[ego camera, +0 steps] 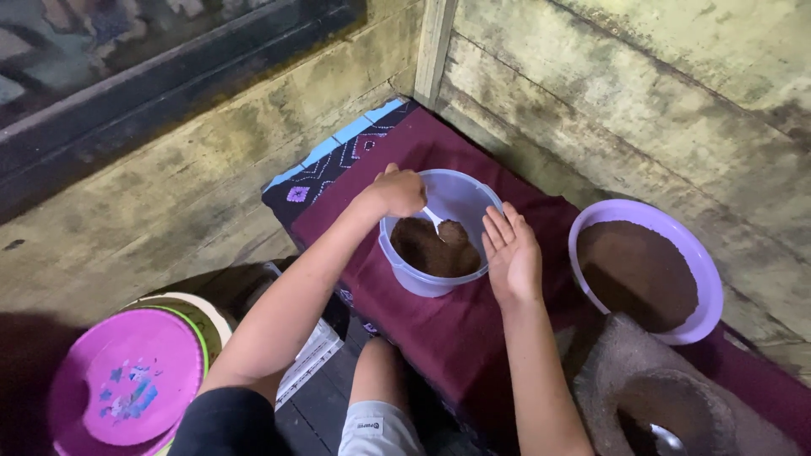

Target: Transferring brown powder between containers and a mortar using a spoon, then grinding it with a stone pestle.

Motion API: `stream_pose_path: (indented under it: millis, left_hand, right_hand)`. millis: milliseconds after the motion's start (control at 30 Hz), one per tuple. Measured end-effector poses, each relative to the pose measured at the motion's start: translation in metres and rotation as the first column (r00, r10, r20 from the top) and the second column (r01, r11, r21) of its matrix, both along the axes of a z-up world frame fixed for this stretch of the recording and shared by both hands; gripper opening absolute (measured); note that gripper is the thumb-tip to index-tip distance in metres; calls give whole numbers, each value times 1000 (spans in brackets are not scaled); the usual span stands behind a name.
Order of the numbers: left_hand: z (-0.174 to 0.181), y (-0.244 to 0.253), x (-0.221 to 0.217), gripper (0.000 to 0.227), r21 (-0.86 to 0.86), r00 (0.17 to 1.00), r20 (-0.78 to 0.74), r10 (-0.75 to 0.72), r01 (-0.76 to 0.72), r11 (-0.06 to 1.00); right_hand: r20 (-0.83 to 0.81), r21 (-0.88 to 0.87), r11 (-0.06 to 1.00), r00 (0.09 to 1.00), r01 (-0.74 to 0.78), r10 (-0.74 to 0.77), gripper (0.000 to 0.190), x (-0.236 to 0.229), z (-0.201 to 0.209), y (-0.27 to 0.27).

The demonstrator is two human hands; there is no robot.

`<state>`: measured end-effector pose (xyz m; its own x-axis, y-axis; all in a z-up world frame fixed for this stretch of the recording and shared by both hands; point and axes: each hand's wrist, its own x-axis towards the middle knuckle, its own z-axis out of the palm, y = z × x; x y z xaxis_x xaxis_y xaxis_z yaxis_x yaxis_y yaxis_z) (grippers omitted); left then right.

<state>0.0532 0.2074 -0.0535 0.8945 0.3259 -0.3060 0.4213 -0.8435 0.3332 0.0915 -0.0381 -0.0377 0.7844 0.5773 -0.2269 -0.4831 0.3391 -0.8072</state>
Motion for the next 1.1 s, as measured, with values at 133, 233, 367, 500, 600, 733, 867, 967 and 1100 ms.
stream_pose_path:
  millis: [133,233,367,500,600,733,867,967,1100]
  left_hand:
    - [0,3,1,38,-19,1000,17,8,-8,1000]
    - [6,0,-2,39,-21,1000,-11,18,-19,1000]
    - [13,-2,0,37,-30,999,26,31,-30,999]
    - [30,-7,-2,37,-57,997,58,42,-39,998]
    - [21,3,6,36,-35,998,58,37,-35,999]
    - [20,0,0,33,-59,996,69,50,-46,997]
    - [5,3,0,36,-71,996,55,68,-64,995]
    - [-7,4,-1,34,-70,997,50,62,-59,996]
    - [-3,-1,-8,33,-87,997,51,64,-60,994]
  right_hand:
    - [-102,43,999,995,-14,19,61,9,-16,-1]
    - [-213,98,995,976,-32,52,67,9,-18,-3]
    - [-303,159,987,952,4,45,69,11,-28,-1]
    - [-302,176,984,953,20,35,71,5,-22,3]
    - [-289,141,990,957,21,21,71,8,-26,8]
    - [-217,121,992,974,-31,57,77,7,-29,7]
    - [-168,77,997,985,-29,42,72,-1,-13,7]
    - [-120,33,999,992,-35,39,70,-8,-4,6]
    - [-26,-24,999,999,-33,33,65,-16,1,7]
